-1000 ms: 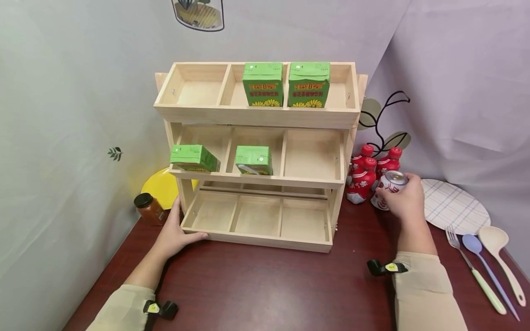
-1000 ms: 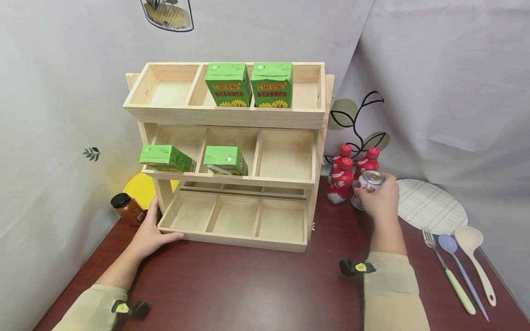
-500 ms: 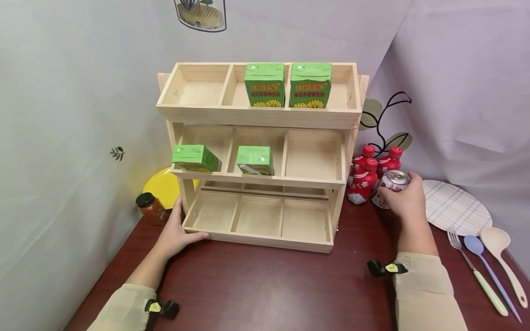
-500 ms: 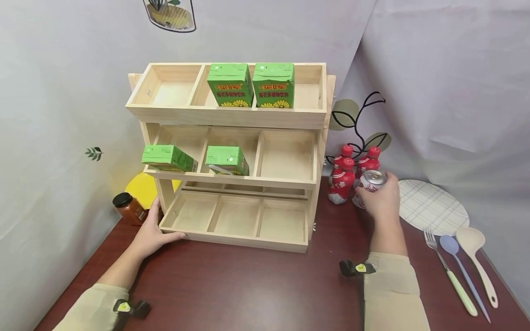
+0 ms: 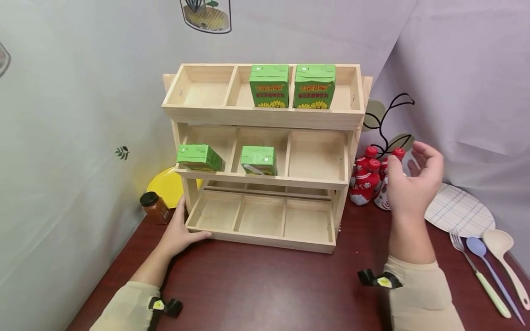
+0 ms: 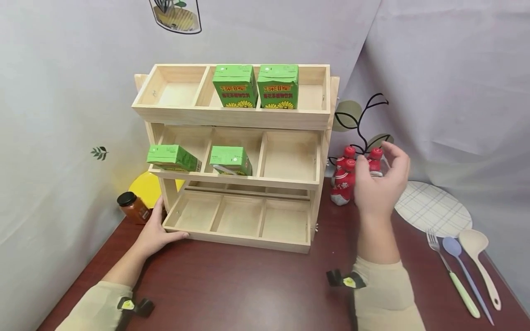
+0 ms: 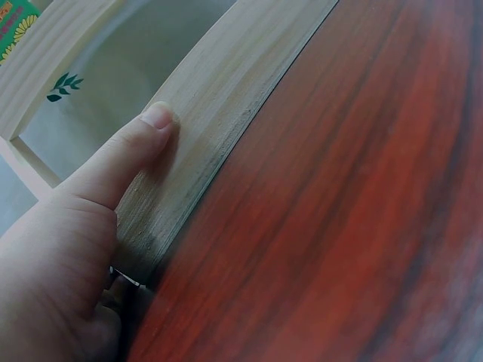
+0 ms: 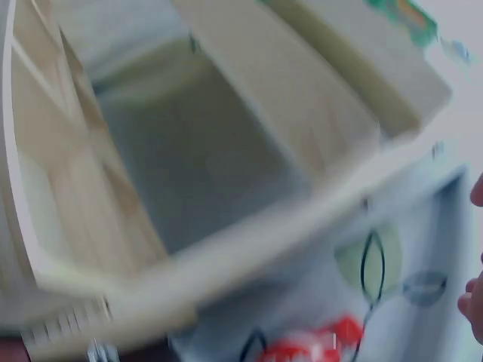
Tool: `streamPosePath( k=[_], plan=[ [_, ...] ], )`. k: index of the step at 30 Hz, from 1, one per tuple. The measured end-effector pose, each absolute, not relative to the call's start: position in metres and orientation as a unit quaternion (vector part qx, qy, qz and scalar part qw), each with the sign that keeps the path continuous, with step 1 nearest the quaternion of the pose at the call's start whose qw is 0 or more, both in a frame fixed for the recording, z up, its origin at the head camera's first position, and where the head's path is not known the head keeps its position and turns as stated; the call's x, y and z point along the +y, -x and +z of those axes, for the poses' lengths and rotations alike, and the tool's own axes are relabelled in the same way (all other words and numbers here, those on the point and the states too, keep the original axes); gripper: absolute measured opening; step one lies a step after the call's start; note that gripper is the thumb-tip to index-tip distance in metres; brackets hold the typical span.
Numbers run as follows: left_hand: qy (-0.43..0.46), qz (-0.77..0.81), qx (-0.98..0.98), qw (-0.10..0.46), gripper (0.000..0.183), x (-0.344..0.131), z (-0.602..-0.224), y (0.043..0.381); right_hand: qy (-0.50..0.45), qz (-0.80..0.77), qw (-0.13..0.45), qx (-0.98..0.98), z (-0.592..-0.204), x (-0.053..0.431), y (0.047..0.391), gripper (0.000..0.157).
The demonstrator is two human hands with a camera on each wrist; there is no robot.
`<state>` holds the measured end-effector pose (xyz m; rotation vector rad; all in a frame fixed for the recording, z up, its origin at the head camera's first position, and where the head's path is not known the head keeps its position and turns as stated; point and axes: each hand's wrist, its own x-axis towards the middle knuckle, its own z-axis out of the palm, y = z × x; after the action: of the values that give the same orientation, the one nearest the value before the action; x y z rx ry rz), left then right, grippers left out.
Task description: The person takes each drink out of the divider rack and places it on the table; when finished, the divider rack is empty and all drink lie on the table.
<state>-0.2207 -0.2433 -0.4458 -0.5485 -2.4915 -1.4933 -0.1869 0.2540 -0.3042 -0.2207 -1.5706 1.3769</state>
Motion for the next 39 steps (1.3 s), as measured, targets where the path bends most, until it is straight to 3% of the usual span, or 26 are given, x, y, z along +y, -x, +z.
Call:
streamPosePath(
  k=[7,15,19,24,28,32,39],
  plan=[
    [0.183,-0.504,-0.839,0.092,0.13,-0.244,-0.445,0.22,-0.075,0.593,0.538,-0.594,-0.282,0.187,0.168,0.029],
    [0.185,-0.51,-0.835,0.093,0.13,-0.241,-0.444,0.219,-0.169,0.604,0.473,-0.619,-0.289,0.131,0.178,0.033],
    [0.182,-0.507,-0.837,0.091,0.129,-0.24,-0.444,0.218,-0.229,0.56,0.407,-0.684,-0.302,0.106,0.187,0.046],
    [0.182,-0.501,-0.84,0.095,0.129,-0.24,-0.443,0.218,-0.263,0.439,0.307,-0.802,-0.316,0.087,0.19,0.078],
    [0.183,-0.498,-0.842,0.097,0.13,-0.24,-0.445,0.218,-0.278,0.364,0.284,-0.842,-0.323,0.082,0.192,0.087],
    [0.187,-0.5,-0.84,0.098,0.13,-0.24,-0.445,0.219,-0.276,0.36,0.299,-0.84,-0.325,0.082,0.193,0.085],
    [0.185,-0.503,-0.839,0.095,0.129,-0.242,-0.446,0.22,-0.29,0.387,0.365,-0.795,-0.325,0.086,0.2,0.058]
  ],
)
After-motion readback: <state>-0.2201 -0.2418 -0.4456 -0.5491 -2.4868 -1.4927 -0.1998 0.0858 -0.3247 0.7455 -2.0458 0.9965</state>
